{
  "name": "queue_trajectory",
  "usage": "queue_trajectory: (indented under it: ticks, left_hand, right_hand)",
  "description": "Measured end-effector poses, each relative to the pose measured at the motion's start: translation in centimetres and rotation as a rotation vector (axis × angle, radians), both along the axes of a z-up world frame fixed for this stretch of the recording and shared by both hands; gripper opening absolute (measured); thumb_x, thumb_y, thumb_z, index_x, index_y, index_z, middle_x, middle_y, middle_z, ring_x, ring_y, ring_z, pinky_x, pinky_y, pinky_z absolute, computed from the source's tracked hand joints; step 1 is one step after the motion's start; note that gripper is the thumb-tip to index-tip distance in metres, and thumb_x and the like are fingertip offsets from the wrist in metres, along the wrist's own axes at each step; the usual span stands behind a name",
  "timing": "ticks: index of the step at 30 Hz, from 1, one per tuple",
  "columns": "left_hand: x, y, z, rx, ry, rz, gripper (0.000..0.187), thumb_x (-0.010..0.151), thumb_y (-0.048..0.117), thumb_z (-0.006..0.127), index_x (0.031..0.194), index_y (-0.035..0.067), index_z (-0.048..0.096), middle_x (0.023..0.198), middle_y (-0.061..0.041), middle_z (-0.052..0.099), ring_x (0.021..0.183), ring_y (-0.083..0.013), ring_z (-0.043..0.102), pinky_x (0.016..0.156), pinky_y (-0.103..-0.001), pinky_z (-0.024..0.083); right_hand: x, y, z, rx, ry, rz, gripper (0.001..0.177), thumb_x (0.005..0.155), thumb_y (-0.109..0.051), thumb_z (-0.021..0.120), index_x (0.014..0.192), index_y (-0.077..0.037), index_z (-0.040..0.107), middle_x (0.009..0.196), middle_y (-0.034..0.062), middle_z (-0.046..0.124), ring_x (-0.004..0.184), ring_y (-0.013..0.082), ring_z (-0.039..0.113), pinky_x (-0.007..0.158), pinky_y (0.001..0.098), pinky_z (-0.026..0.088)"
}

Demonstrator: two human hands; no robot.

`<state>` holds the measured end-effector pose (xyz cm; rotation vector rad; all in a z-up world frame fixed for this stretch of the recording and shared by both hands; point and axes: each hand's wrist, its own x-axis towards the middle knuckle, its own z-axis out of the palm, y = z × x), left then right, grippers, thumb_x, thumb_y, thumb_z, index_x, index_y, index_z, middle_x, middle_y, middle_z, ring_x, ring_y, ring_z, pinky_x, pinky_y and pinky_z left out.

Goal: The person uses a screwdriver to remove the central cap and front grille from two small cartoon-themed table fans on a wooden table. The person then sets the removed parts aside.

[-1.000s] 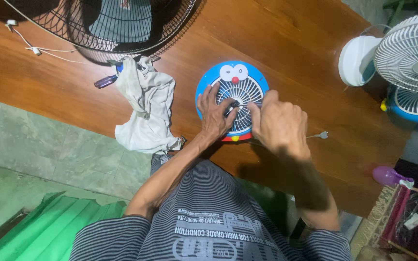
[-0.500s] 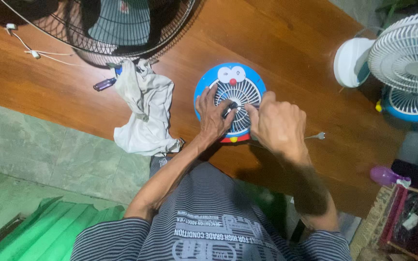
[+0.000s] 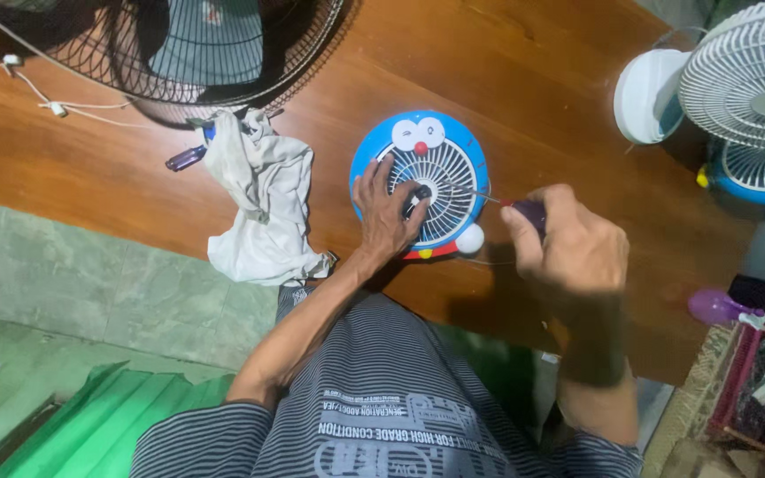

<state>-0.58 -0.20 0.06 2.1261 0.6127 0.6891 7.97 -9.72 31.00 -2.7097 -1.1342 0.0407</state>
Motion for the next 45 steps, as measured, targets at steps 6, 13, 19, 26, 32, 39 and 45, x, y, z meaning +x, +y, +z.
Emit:
queue_trajectory:
  ticks: [6,13,19,26,32,39,45]
  left_hand:
    - [0.0,0.1,0.1,0.002,0.014,0.0,0.035,0.084,0.033,0.084,0.113,0.018,0.072,0.156,-0.022,0.041,0.148,-0.0446,0.029,0.118,-0.065,0.02]
    - [-0.1,0.3,0.7,-0.028,0.053,-0.022,0.028,0.085,0.032,0.084,0.111,0.022,0.077,0.156,-0.02,0.042,0.149,-0.0439,0.028,0.119,-0.064,0.015]
    - [-0.1,0.5,0.9,-0.047,0.055,-0.042,0.022,0.087,0.028,0.083,0.107,0.022,0.079,0.158,-0.019,0.041,0.151,-0.0426,0.026,0.121,-0.063,0.01]
    - [-0.2,0.3,1.0,-0.038,0.051,-0.061,0.02,0.087,0.024,0.083,0.106,0.02,0.078,0.157,-0.018,0.043,0.152,-0.0411,0.026,0.122,-0.065,0.008]
    - [0.1,-0.1,0.3,-0.048,0.073,-0.048,0.018,0.089,0.022,0.08,0.106,0.016,0.076,0.147,-0.011,0.051,0.149,-0.0369,0.035,0.123,-0.066,0.007]
    - [0.2,0.0,0.6,-0.063,0.027,-0.058,0.037,0.089,0.027,0.081,0.119,0.011,0.067,0.147,-0.017,0.05,0.146,-0.0372,0.037,0.12,-0.068,0.01]
    - [-0.6,1.6,0.3,-0.046,0.012,-0.109,0.031,0.089,0.024,0.082,0.115,0.013,0.07,0.149,-0.019,0.049,0.143,-0.0361,0.042,0.12,-0.067,0.02]
  right_hand:
    - [0.5,-0.3,-0.9,0.022,0.017,0.035,0.021,0.093,-0.02,0.081,0.097,-0.005,0.067,0.09,0.0132,0.073,0.077,0.0344,0.071,0.07,0.0447,0.056]
    - [1.9,-1.1,-2.0,0.047,0.096,-0.048,0.023,0.09,-0.02,0.082,0.099,-0.003,0.07,0.092,0.0171,0.073,0.082,0.0351,0.073,0.071,0.0433,0.057]
    - [3.0,-1.9,-2.8,0.093,0.197,-0.036,0.025,0.09,-0.017,0.08,0.099,0.003,0.068,0.091,0.0219,0.072,0.082,0.0357,0.073,0.068,0.0427,0.057]
    - [3.5,-2.7,-3.5,0.124,0.206,0.002,0.024,0.089,-0.015,0.08,0.097,0.003,0.067,0.091,0.0221,0.072,0.081,0.0363,0.073,0.067,0.0428,0.057]
    - [3.5,-2.8,-3.5,0.132,0.23,-0.006,0.025,0.089,-0.016,0.081,0.097,0.003,0.067,0.088,0.0214,0.071,0.078,0.035,0.073,0.064,0.041,0.057]
    - [3.6,-3.3,-3.8,0.146,0.219,-0.019,0.023,0.091,-0.015,0.081,0.097,0.002,0.067,0.088,0.0209,0.072,0.078,0.0335,0.074,0.065,0.04,0.057]
    - [4.1,-4.4,-5.8,0.242,0.343,-0.299,0.025,0.091,-0.018,0.08,0.104,0.002,0.071,0.085,0.0162,0.073,0.074,0.0223,0.073,0.065,0.0331,0.058]
